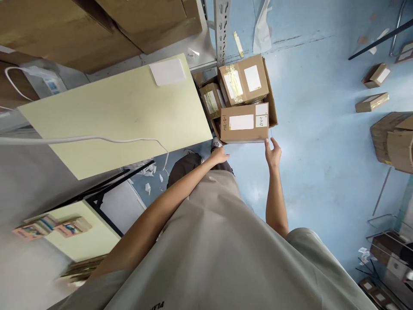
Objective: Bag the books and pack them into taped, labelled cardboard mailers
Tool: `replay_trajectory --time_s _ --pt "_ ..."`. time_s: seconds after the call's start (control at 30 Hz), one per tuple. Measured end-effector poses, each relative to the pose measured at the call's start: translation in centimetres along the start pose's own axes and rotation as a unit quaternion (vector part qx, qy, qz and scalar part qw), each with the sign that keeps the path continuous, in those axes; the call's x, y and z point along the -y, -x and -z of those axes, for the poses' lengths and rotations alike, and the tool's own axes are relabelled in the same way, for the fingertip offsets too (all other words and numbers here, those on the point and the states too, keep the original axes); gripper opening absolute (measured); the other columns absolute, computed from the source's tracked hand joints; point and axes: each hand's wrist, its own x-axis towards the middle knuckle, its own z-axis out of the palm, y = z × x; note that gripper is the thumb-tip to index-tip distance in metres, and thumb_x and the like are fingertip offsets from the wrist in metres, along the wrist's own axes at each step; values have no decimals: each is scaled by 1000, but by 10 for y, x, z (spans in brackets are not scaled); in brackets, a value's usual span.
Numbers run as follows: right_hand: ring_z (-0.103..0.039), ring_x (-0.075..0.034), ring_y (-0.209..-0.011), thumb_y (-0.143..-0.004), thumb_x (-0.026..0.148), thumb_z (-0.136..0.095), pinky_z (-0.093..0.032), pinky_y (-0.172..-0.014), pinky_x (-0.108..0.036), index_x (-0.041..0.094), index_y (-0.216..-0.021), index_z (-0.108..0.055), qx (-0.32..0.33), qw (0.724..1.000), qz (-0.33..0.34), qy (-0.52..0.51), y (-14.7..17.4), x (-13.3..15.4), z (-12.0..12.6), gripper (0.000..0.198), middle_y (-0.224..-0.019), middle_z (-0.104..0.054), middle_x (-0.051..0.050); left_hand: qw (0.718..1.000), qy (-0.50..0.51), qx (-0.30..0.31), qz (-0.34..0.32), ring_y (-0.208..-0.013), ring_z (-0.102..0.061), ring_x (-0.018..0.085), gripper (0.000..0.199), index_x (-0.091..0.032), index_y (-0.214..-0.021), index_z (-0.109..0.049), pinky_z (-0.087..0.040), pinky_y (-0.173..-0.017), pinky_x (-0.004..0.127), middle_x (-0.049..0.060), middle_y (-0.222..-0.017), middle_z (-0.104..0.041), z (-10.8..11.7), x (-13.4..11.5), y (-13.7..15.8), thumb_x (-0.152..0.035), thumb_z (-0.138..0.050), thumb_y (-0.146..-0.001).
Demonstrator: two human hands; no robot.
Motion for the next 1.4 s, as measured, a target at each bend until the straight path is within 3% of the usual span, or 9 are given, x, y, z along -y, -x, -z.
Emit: replay_trajectory --time_s 0.17,0.37,0.47,0.57,0.7,0.8,0.93,1.2,1.4 --pt "-70 -46 -148 -97 92 -58 -50 -130 -68 12 -136 -82 29 999 -41 17 6 -13 -17 92 -149 -78 -29 1000 -6 11 -13 -131 -77 46 27 -22 -101 -76 -56 -114 49 22 -123 -85 -7 14 13 -32 -89 -79" --pt "-71 -45 -146 -99 86 -59 -52 -128 -67 11 -134 -81 63 998 -5 15 19 7 -32 85 -149 -78 -31 998 26 -14 -60 -129 -78 42 31 -23 -107 -79 -58 -112 45 19 -127 -86 2 23 28 -39 -86 -83" --pt "-72 -44 -145 -100 84 -59 -54 -126 -64 12 -134 -81 66 997 28 17 24 27 -33 83 -147 -79 -30 990 110 -23 -83 -137 -77 41 28 -23 -102 -79 -57 -120 47 17 -133 -85 14 23 45 -38 -89 -80" --pt "-74 -44 -142 -102 82 -57 -56 -124 -63 13 -134 -81 61 994 87 17 30 57 -33 80 -145 -81 -29 963 243 -14 -117 -142 -75 40 28 -23 -102 -81 -56 -124 50 16 -138 -85 32 31 72 -35 -93 -80" --pt "-76 -42 -140 -105 79 -57 -58 -122 -63 14 -137 -81 61 980 187 -1 52 119 -44 77 -142 -82 -26 902 385 -37 -194 -144 -74 39 34 -22 -115 -86 -54 -128 53 17 -145 -82 62 62 124 -34 -93 -84" --pt "-77 -40 -140 -107 76 -58 -62 -120 -61 15 -140 -81 81 959 269 -28 88 176 -66 74 -145 -81 -25 858 438 -121 -239 -143 -75 37 34 -22 -117 -87 -53 -130 54 16 -145 -83 82 104 171 -37 -91 -87" --pt "-80 -39 -133 -107 76 -60 -65 -117 -61 16 -140 -82 143 920 361 -46 164 246 -113 72 -143 -82 -24 785 491 -258 -275 -143 -74 35 30 -24 -117 -88 -53 -130 50 13 -142 -84 95 176 239 -42 -85 -94" --pt "-81 -36 -131 -108 71 -62 -66 -116 -57 19 -133 -84 339 800 495 -14 340 330 -233 61 -140 -84 -21 592 604 -457 -276 -129 -80 33 24 -22 -106 -86 -55 -125 53 13 -130 -87 81 329 354 -41 -85 -91" --pt "-82 -35 -129 -109 71 -62 -64 -119 -56 22 -133 -84 456 688 565 27 439 364 -307 59 -139 -85 -17 455 662 -555 -216 -124 -79 30 22 -21 -105 -86 -57 -120 50 12 -127 -87 61 417 401 -37 -82 -89"
